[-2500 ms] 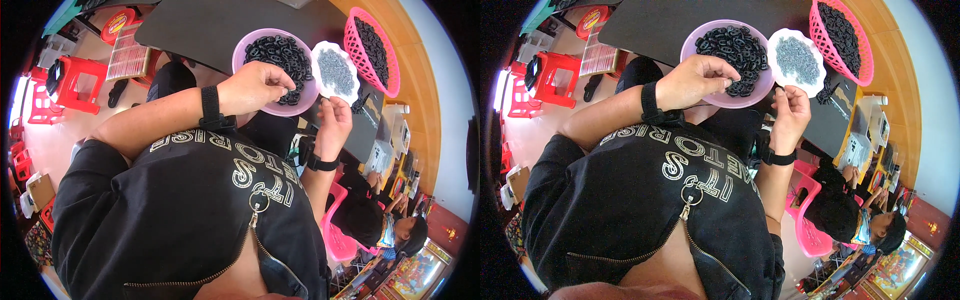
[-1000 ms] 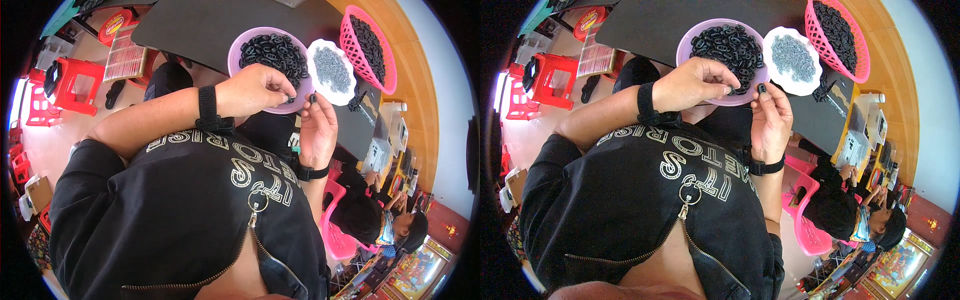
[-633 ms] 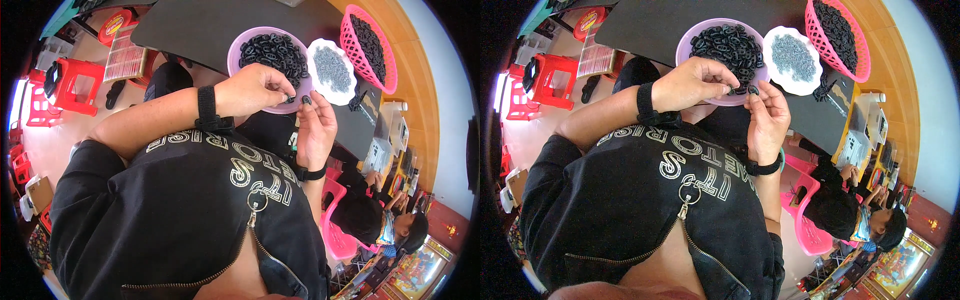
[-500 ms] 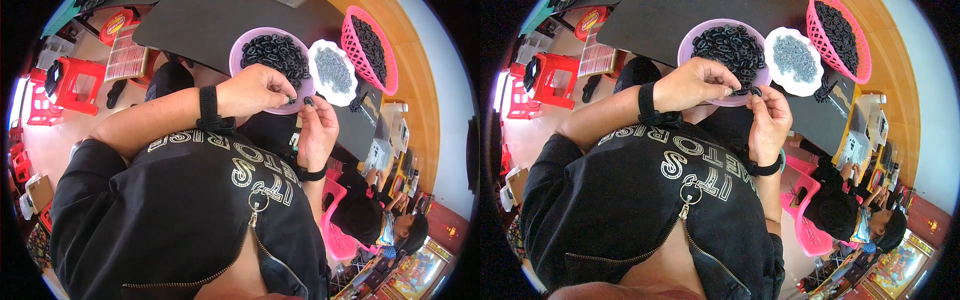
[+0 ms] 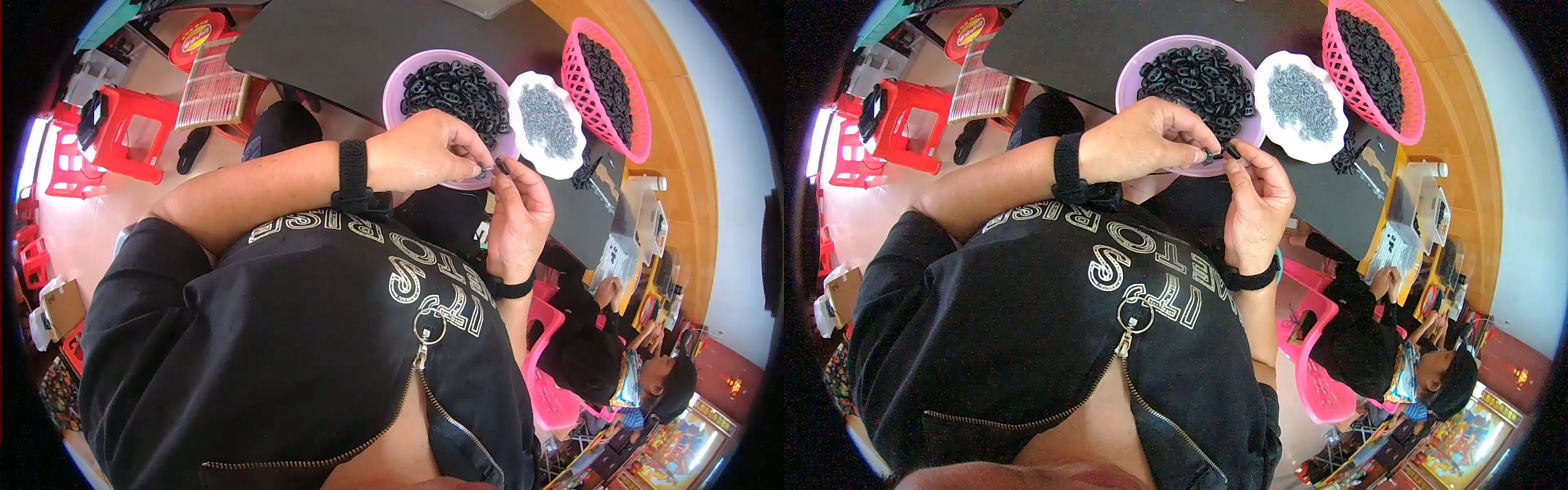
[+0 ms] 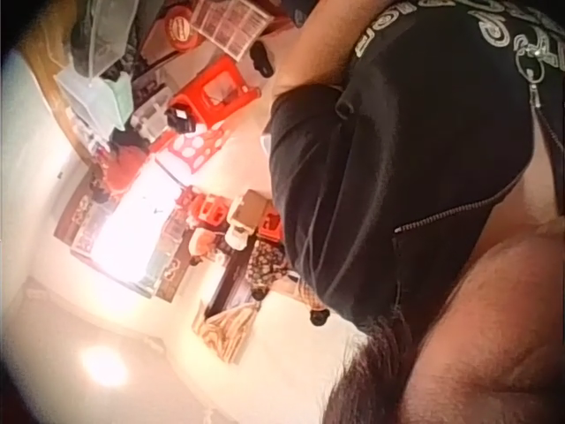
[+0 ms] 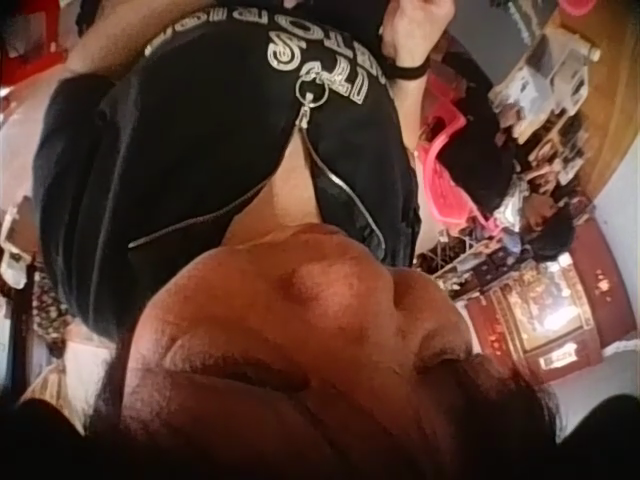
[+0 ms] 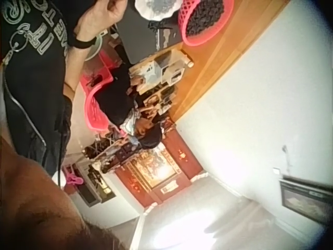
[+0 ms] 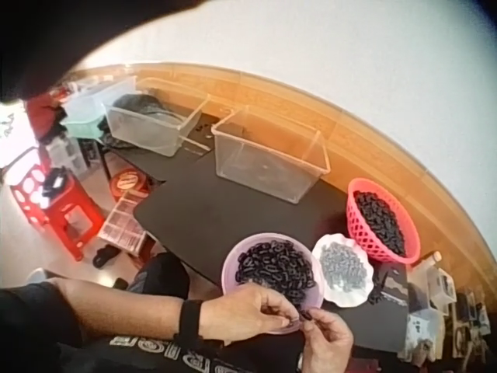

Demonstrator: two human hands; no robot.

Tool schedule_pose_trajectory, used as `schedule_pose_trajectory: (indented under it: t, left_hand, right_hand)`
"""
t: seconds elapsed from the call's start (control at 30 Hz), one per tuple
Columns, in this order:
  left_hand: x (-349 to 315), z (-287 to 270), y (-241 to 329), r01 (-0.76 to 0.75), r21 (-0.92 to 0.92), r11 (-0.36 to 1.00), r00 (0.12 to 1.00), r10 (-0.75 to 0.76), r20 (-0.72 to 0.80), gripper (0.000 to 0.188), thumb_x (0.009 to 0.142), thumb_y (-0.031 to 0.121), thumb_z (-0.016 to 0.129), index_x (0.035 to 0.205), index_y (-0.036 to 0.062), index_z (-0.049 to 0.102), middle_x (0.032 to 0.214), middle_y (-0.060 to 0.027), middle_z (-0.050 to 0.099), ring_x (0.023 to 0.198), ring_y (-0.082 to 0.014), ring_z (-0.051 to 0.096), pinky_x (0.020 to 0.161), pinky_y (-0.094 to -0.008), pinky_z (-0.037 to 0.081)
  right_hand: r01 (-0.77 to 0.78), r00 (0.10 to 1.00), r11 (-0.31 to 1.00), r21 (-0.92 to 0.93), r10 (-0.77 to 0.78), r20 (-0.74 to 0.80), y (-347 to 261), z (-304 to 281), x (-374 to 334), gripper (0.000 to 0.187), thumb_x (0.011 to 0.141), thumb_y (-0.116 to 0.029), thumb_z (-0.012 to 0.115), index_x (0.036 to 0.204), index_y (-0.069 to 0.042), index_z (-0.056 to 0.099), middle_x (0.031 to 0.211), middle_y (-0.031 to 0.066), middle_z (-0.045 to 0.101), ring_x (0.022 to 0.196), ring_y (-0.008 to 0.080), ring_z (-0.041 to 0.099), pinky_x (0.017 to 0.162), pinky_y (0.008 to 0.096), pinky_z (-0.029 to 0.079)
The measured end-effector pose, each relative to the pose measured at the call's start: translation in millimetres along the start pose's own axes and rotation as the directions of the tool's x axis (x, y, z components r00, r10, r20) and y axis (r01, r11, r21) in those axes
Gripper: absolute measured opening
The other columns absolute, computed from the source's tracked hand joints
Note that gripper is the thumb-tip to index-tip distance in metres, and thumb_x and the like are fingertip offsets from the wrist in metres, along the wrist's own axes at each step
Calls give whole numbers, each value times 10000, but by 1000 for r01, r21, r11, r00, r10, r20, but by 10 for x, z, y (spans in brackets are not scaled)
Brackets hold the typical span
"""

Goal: The person assembles plastic cord toggles by picking up plastic toggle pieces from a bowl and springs from a plate, then inserting the springs into the toggle pieces by hand.

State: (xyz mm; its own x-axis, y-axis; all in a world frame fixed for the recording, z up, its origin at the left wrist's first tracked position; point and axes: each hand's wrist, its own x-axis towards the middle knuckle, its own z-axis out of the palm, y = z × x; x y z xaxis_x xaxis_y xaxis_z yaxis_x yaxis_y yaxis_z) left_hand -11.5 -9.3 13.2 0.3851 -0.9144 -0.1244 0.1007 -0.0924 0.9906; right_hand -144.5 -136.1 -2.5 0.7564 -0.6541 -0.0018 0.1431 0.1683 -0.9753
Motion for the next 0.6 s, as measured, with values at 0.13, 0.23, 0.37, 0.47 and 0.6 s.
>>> schedule_pose_trajectory:
  t: [0.13, 0.23, 0.37, 0.47, 0.6]
  left_hand:
    - [15, -9, -28, -15, -6, 1000, 1000, 15, 11, 193, 844, 50, 584, 1024, 2, 636, 839, -23, 617, 755, -68, 560, 682, -207, 473]
    - [27, -3, -43, -3, -34, 999, 1000, 3, 19, 195, 844, 50, 584, 1025, 1, 635, 839, -25, 619, 755, -68, 559, 683, -208, 473]
    - [10, -17, -33, 9, -19, 1000, 1000, -8, 28, 195, 844, 48, 582, 1025, 0, 635, 835, -24, 615, 749, -65, 553, 678, -209, 471]
    - [6, -25, -33, 9, -46, 999, 1000, -8, 7, 199, 844, 52, 583, 1027, -7, 632, 822, -20, 605, 736, -63, 546, 669, -211, 469]
    - [24, -45, -66, -14, -12, 1000, 1000, 14, 1, 206, 845, 53, 582, 1035, -12, 629, 811, -14, 599, 725, -65, 542, 672, -215, 470]
  right_hand:
    - [18, 1000, 999, -32, -18, 1, 19, -12, 2, 211, 818, 75, 598, 1021, 23, 617, 928, 56, 628, 790, 85, 558, 755, 209, 450]
    - [28, 999, 999, -38, -27, 19, 9, -8, -7, 188, 821, 67, 600, 1003, 21, 615, 921, 56, 627, 779, 82, 556, 739, 208, 453]
    - [25, 999, 1000, -4, -25, 30, 39, -31, -3, 138, 832, 48, 595, 965, 10, 599, 935, 83, 636, 760, 89, 574, 696, 216, 472]
    - [16, 999, 999, 46, -17, 35, -15, -30, -18, 98, 839, 39, 587, 927, -2, 574, 988, 131, 635, 763, 108, 595, 686, 228, 491]
    - [78, 994, 992, 97, -84, 65, -25, -48, -19, 77, 838, 38, 586, 888, -9, 551, 1044, 172, 622, 781, 125, 606, 691, 238, 503]
